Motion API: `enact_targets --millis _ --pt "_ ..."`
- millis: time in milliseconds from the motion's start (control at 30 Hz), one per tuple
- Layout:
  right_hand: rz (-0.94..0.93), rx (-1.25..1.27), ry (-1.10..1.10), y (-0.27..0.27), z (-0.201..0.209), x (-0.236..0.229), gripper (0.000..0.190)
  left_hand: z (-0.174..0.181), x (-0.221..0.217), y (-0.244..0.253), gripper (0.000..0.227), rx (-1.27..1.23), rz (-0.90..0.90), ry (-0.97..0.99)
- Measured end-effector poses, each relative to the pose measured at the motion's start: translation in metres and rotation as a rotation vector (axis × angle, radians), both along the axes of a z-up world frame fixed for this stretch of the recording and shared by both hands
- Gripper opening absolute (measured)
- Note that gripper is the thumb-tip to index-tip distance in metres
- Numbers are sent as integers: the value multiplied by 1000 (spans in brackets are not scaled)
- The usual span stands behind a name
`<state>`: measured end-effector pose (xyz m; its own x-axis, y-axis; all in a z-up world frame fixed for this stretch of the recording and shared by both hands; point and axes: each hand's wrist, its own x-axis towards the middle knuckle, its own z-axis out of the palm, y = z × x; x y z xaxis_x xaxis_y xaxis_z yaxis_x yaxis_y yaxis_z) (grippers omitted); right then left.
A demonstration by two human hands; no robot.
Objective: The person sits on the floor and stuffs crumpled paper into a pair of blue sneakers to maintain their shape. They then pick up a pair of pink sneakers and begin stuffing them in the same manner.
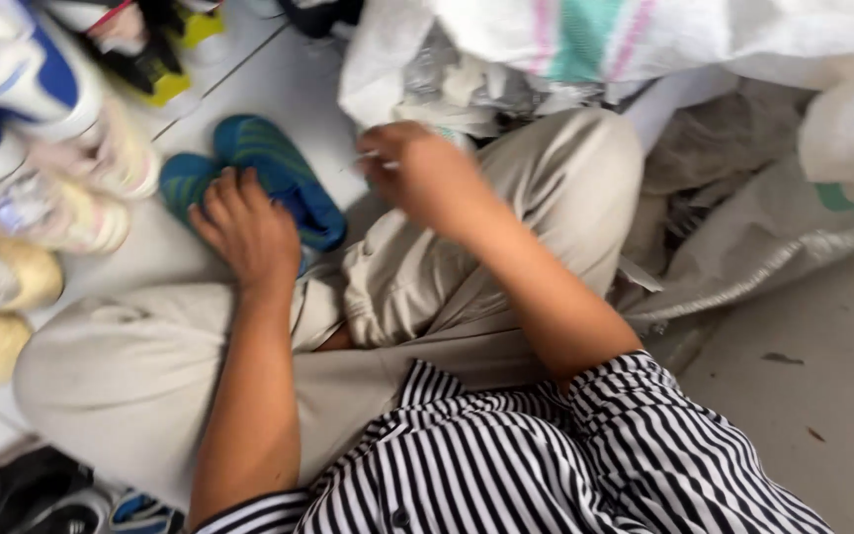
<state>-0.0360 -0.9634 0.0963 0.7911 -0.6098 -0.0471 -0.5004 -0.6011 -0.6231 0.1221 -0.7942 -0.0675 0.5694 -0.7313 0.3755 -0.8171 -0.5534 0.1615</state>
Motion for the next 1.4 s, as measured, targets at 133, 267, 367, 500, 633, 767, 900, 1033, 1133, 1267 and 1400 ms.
enact_targets --millis 133,267,367,500,633,767,900,1033,1133,1267,1400 --pt "-90 -252 -202 -84 33 -129 10 33 -11 -8 27 -121 -120 -77" --pt "-607 -310 -17 -153 17 -238 19 82 -40 -51 31 -310 -498 203" --pt "-671 -125 76 -189 22 -284 30 133 -83 -120 37 -326 -825 354" --pt "-468 -135 -71 -251 54 -329 21 172 -164 -230 36 -259 -1153 398" --pt "-404 -196 -135 -270 68 -322 11 214 -220 -316 50 234 -1139 571" --pt "-203 -318 -253 -279 76 -310 13 191 -246 -363 61 -3 -1014 525" --pt "-307 -4 226 -220 17 -321 12 182 -257 -363 56 -9 -980 711" --pt "-540 24 405 -164 -37 -330 50 145 -275 -352 58 36 -985 711" --pt "-693 -246 298 -165 -63 -323 63 125 -282 -345 57 41 -1033 506" --pt "-811 -310 209 -191 -100 -346 67 115 -289 -344 61 -97 -1067 198" --pt "-918 343 87 -173 0 -325 26 126 -287 -337 35 -247 -1082 -77"
